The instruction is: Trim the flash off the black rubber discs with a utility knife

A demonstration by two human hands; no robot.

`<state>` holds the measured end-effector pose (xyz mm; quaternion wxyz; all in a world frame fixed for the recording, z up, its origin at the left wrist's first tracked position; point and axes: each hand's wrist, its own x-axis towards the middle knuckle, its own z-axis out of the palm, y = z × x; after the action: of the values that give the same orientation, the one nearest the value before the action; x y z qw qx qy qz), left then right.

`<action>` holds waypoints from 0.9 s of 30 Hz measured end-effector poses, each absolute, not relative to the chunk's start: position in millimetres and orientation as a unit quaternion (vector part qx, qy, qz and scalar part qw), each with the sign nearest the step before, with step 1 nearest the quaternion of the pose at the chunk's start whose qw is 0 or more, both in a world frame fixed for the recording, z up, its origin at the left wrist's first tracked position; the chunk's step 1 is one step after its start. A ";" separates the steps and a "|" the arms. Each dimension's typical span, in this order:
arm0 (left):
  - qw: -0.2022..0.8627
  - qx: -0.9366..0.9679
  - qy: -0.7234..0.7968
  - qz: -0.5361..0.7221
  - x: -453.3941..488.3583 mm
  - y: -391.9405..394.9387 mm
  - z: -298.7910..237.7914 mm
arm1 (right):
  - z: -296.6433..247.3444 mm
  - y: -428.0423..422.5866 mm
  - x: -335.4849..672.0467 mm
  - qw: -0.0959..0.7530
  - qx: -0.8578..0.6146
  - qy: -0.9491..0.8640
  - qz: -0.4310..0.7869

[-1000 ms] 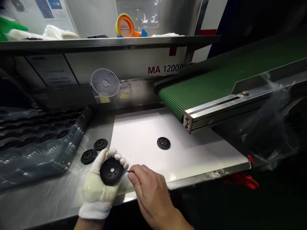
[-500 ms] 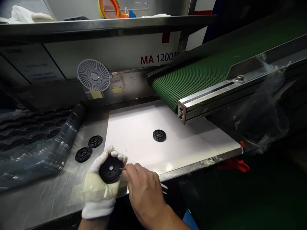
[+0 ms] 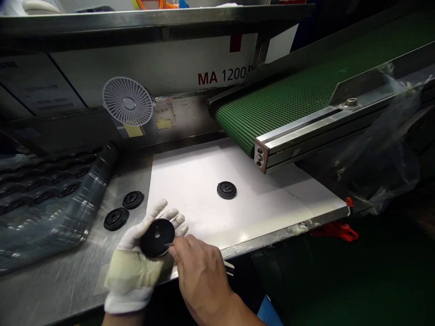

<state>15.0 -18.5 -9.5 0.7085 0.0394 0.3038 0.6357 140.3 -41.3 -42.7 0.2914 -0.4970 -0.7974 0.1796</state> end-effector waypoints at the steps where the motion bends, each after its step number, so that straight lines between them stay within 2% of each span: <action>1: 0.715 0.042 0.295 0.632 13.2 -19.5 -8.7 | -42.3 -41.0 141.3 0.291 -0.501 -0.794 0.182; 11: 0.679 -0.059 0.239 0.691 26.2 -7.3 -11.2 | -40.0 -41.3 142.2 0.312 -0.533 -0.771 0.156; 21: 0.609 -0.017 0.251 0.752 36.0 -2.9 -17.3 | -43.6 -49.2 135.7 0.309 -0.533 -0.774 0.144; 27: 0.691 0.029 0.304 0.655 21.8 -14.8 -19.1 | -45.2 -49.6 141.1 0.308 -0.519 -0.784 0.144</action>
<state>21.8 -14.8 -19.1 0.6909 0.0292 0.3036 0.6554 141.1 -49.6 -45.2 0.3080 -0.5190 -0.7842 0.1443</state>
